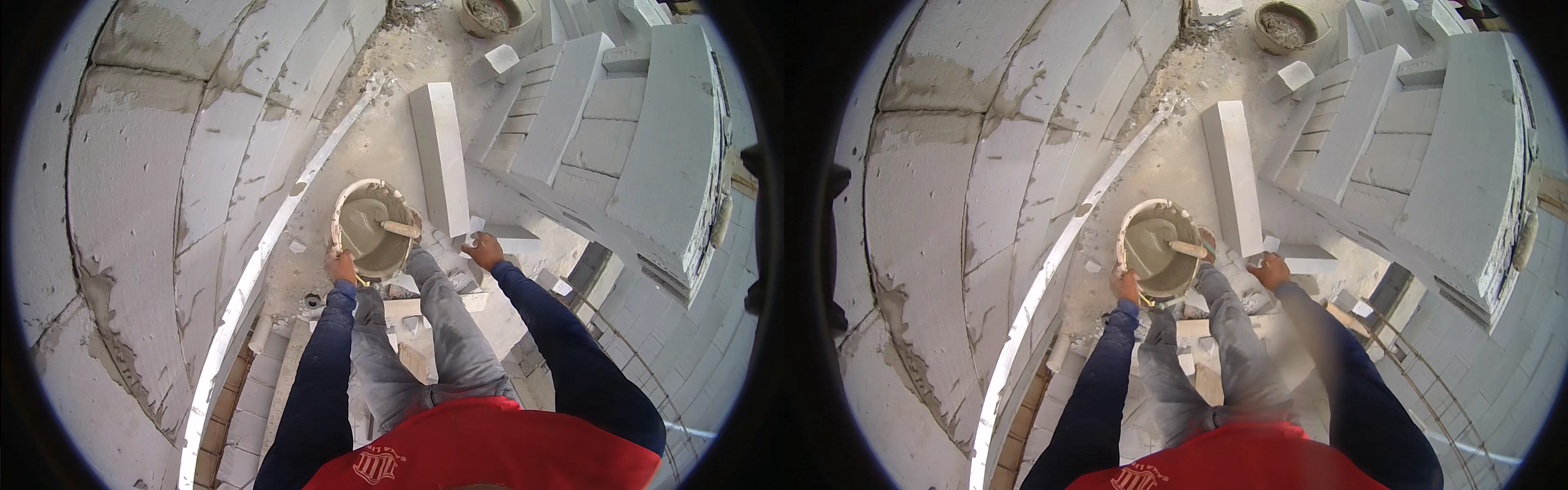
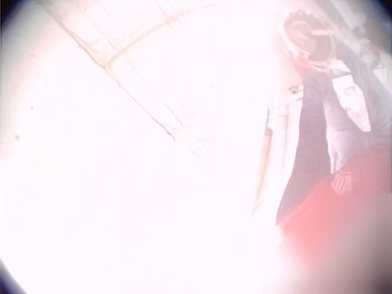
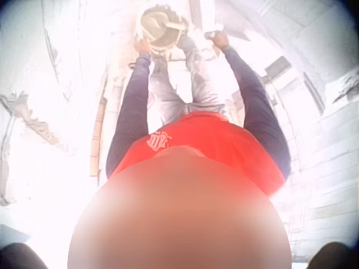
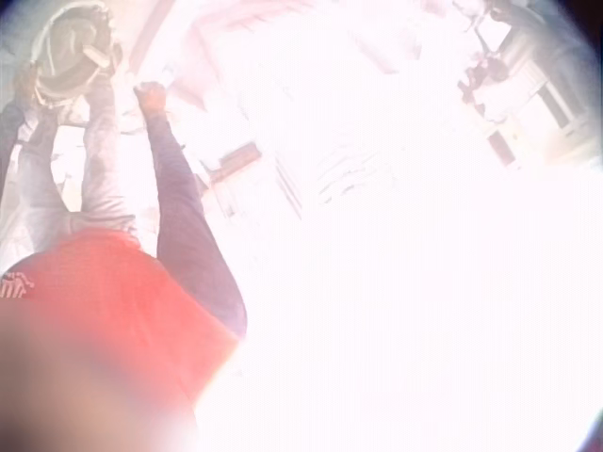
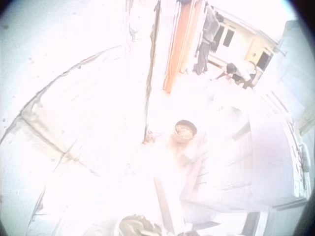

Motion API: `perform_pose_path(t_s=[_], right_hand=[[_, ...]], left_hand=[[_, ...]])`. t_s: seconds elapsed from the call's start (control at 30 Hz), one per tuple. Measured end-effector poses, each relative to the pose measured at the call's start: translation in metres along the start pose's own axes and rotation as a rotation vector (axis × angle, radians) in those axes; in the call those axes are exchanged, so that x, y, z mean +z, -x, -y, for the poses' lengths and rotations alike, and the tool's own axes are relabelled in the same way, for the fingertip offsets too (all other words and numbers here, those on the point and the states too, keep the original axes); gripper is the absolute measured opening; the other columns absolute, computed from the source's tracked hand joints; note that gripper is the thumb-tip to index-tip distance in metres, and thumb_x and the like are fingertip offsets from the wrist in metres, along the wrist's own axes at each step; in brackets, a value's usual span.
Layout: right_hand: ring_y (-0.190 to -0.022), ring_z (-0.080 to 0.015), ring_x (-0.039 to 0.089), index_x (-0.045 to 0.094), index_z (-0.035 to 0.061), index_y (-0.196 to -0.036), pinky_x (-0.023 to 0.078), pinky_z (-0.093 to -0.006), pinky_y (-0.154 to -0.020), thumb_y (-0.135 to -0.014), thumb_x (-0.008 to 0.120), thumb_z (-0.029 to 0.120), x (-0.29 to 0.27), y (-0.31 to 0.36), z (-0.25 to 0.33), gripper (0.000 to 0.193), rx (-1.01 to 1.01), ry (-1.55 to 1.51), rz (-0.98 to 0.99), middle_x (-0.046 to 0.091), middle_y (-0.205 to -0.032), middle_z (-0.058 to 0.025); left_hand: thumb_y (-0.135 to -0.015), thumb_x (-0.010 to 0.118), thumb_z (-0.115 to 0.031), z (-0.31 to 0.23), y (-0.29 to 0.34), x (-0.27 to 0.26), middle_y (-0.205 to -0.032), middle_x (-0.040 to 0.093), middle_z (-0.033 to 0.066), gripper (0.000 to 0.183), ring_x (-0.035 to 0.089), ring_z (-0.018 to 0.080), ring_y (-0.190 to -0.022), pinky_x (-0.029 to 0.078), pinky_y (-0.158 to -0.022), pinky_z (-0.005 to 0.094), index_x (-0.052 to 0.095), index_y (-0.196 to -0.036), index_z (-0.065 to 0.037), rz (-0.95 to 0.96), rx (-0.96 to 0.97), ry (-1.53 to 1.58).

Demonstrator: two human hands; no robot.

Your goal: The person scoops mortar from a bucket with a trowel and spreads it on a partially built wall. They place white blocks onto the mortar, adjust their position, and continue applying mortar to secure the blocks. The person also uses a tape measure to check dimensions on the wall.

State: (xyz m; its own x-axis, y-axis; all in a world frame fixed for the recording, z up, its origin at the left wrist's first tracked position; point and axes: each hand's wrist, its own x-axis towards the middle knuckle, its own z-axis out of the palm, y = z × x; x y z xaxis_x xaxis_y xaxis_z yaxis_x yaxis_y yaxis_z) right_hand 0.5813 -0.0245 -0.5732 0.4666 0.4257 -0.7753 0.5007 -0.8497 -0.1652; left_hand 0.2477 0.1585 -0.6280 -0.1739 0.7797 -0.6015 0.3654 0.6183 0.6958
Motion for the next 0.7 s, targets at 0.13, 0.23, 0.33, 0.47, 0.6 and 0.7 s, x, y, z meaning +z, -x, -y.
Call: perform_pose_path(t_s=[0.13, 0.23, 0.33, 0.47, 0.6, 0.7], right_hand=[[-0.124, -0.0428, 0.059, 0.053, -0.0060, -0.138, 0.049, -0.0509, -0.104, -0.075, 0.084, 0.058, 0.036, -0.145, -0.010, 0.095, 0.047, 0.053, -0.208, 0.060, -0.133, -0.0284], [-0.132, -0.0453, 0.052, 0.036, -0.0115, -0.149, 0.046, -0.0525, -0.108, -0.069, 0.087, 0.063, 0.056, -0.252, 0.005, 0.121, 0.100, 0.107, -0.361, 0.049, -0.144, -0.0322], [-0.133, -0.0463, 0.049, 0.023, -0.0130, -0.154, 0.043, -0.0511, -0.111, -0.064, 0.092, 0.056, 0.076, -0.322, 0.012, 0.133, 0.078, 0.027, -0.395, 0.043, -0.147, -0.0348], [-0.134, -0.0468, 0.048, 0.025, -0.0146, -0.149, 0.043, -0.0514, -0.111, -0.063, 0.094, 0.042, 0.085, -0.347, 0.009, 0.124, 0.012, -0.206, -0.326, 0.043, -0.145, -0.0359], [-0.132, -0.0465, 0.049, 0.034, -0.0125, -0.141, 0.044, -0.0525, -0.109, -0.064, 0.093, 0.038, 0.081, -0.323, 0.021, 0.109, 0.025, -0.150, -0.401, 0.045, -0.141, -0.0329], [-0.130, -0.0468, 0.049, 0.039, -0.0099, -0.136, 0.044, -0.0514, -0.108, -0.063, 0.093, 0.038, 0.062, -0.287, 0.033, 0.103, 0.046, -0.100, -0.362, 0.048, -0.138, -0.0301]], left_hand=[[-0.081, 0.065, -0.006, 0.110, -0.075, 0.030, -0.077, 0.063, 0.0042, 0.019, 0.056, 0.0146, -0.061, 0.047, -0.058, 0.0332, 0.065, -0.099, 0.000, 0.157, -0.245, 0.116], [-0.084, 0.068, -0.009, 0.206, -0.114, 0.033, -0.084, 0.070, 0.0118, 0.031, 0.065, 0.0213, -0.068, 0.052, -0.065, 0.0376, 0.066, -0.113, 0.002, 0.177, -0.220, 0.066], [-0.087, 0.067, -0.012, 0.300, -0.115, 0.032, -0.082, 0.068, 0.0093, 0.027, 0.063, 0.0191, -0.070, 0.050, -0.066, 0.0370, 0.067, -0.111, 0.001, -0.035, -0.295, -0.087], [-0.090, 0.066, -0.017, 0.355, -0.067, -0.018, -0.079, 0.064, 0.0048, 0.021, 0.058, 0.0178, -0.070, 0.045, -0.068, 0.0333, 0.067, -0.104, -0.001, 0.029, -0.545, -0.277], [-0.088, 0.070, -0.017, 0.301, -0.020, -0.042, -0.117, 0.062, 0.0151, 0.045, 0.060, 0.0236, -0.106, 0.048, -0.089, 0.0326, 0.056, -0.126, 0.004, 0.046, -0.437, -0.214], [-0.087, 0.071, -0.015, 0.224, 0.040, -0.064, -0.135, 0.060, 0.0195, 0.060, 0.058, 0.0254, -0.127, 0.049, -0.101, 0.0332, 0.050, -0.139, 0.007, 0.131, -0.584, 0.117]])
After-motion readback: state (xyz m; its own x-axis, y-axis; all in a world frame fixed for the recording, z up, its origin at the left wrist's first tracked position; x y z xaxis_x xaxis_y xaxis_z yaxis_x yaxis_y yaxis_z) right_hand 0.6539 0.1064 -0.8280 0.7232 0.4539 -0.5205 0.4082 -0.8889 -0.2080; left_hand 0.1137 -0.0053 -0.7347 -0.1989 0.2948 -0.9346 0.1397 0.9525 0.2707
